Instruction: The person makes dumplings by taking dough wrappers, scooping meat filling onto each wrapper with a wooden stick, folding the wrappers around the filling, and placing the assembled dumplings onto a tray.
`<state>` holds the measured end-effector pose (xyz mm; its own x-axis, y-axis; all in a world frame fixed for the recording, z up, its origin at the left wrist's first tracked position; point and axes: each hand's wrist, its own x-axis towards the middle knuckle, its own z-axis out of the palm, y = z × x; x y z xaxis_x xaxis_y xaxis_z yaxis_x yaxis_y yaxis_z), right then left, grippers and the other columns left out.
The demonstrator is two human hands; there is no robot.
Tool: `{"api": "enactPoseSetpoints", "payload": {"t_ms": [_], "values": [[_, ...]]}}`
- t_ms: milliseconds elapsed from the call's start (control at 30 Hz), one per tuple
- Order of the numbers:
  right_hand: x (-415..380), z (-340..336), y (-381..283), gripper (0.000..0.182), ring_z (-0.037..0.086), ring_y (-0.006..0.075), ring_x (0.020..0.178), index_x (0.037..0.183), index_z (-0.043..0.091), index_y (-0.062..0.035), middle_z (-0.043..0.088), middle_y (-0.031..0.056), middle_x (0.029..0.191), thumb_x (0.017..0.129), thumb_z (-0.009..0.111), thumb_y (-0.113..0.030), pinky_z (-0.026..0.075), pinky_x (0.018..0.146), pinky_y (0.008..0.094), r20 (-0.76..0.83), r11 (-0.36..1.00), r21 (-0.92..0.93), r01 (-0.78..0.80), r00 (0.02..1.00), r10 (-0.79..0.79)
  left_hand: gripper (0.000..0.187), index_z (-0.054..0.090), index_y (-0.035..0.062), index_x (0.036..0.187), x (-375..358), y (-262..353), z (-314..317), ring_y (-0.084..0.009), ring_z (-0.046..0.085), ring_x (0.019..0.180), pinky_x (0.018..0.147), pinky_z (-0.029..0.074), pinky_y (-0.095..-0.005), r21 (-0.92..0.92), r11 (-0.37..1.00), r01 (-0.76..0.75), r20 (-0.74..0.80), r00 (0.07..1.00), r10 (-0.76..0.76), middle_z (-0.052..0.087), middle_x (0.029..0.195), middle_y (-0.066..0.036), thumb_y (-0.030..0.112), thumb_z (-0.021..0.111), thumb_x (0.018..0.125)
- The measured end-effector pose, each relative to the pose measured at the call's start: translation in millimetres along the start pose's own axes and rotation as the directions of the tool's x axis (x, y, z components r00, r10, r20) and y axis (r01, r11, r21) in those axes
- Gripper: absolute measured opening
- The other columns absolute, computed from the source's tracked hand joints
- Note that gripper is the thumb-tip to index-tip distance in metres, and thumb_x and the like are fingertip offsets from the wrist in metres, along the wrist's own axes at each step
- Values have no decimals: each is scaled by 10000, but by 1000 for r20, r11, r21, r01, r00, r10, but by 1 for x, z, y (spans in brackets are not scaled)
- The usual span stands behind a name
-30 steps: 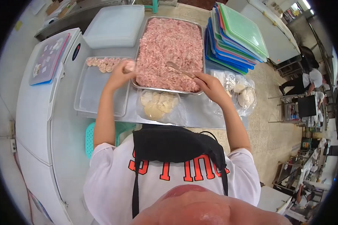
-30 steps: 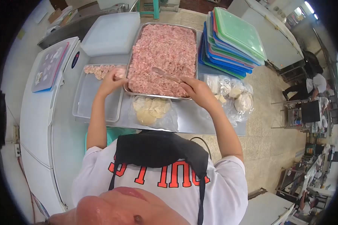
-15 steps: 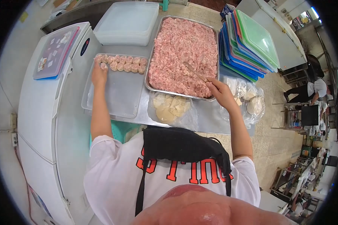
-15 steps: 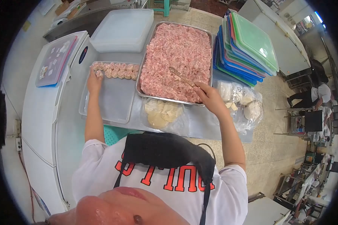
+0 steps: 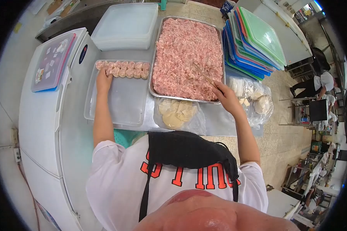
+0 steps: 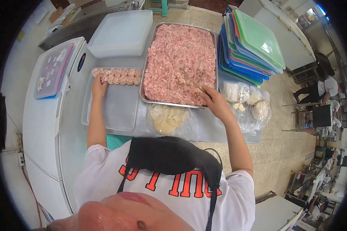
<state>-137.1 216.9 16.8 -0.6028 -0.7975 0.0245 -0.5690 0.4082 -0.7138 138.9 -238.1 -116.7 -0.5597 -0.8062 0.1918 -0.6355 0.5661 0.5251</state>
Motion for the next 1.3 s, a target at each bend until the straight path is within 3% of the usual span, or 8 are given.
{"api": "enactPoseSetpoints", "payload": {"t_ms": [167, 300, 400, 533, 700, 900, 1133, 1300], "values": [[16, -15, 27, 339, 617, 366, 963, 1215, 594, -88, 645, 199, 1052, 943, 518, -275, 487, 808, 444, 124, 887, -452, 94, 991, -42, 522, 515, 31, 1268, 2, -11, 15, -348, 610, 944, 840, 477, -418, -16, 1000, -19, -71, 997, 18, 629, 1088, -199, 167, 674, 789], [49, -57, 37, 200, 648, 360, 860, 943, 702, -103, 684, 147, 880, 878, 549, -215, 516, 736, 457, 63, 715, -698, 43, 998, 1, 522, 497, 55, 1302, -6, 16, -3, -342, 607, 971, 861, 471, -421, -84, 996, -37, 55, 998, 41, 622, 1119, -194, 157, 658, 816], [65, -72, 45, 197, 675, 328, 767, 767, 709, -98, 694, 121, 792, 853, 561, -197, 537, 653, 426, 89, 551, -819, 160, 984, -155, 401, 539, 66, 1264, -34, 64, -12, -331, 608, 1011, 899, 465, -414, 301, 863, -406, -257, 837, 484, 638, 1096, -173, 148, 602, 876], [77, -28, 58, 183, 686, 284, 686, 699, 703, -94, 692, 107, 738, 810, 592, -187, 538, 573, 395, 50, 475, -870, 131, 982, -180, 201, 664, 45, 1036, -112, 194, -21, -306, 603, 1068, 954, 449, -402, -417, 797, -438, -14, 880, 475, 662, 1055, -134, 143, 517, 940], [45, -14, 18, 134, 682, 263, 646, 689, 687, -78, 671, 107, 675, 767, 601, -144, 530, 541, 387, 146, 493, -820, 290, 940, -310, 227, 650, 47, 1049, -186, 234, 78, -318, 580, 1034, 897, 468, -404, -589, 615, -524, 234, 618, 751, 634, 1026, -124, 109, 605, 835], [1, -12, 19, 127, 672, 298, 644, 697, 653, -61, 656, 132, 674, 779, 583, -127, 518, 543, 407, 188, 569, -750, 337, 933, -306, 230, 670, 40, 1024, -203, 250, 117, -312, 595, 973, 853, 484, -389, -330, 670, -664, 221, 636, 739, 635, 1008, -135, 134, 634, 817], [-31, -16, 44, 188, 648, 336, 635, 778, 575, -48, 639, 162, 682, 871, 559, -210, 499, 541, 457, 82, 737, -597, 318, 938, -338, 187, 694, 32, 935, -197, 249, 98, -316, 608, 885, 783, 492, -384, -534, 675, -508, 169, 719, 674, 636, 914, -143, 184, 641, 839], [-40, -5, 37, 256, 639, 349, 657, 792, 583, -43, 630, 165, 693, 912, 539, -265, 496, 570, 470, 100, 782, -564, 266, 962, -255, 189, 679, 31, 978, -197, 257, 80, -199, 640, 835, 736, 497, -319, -647, 762, 9, 418, 840, 346, 667, 934, -96, 184, 577, 930]]}}
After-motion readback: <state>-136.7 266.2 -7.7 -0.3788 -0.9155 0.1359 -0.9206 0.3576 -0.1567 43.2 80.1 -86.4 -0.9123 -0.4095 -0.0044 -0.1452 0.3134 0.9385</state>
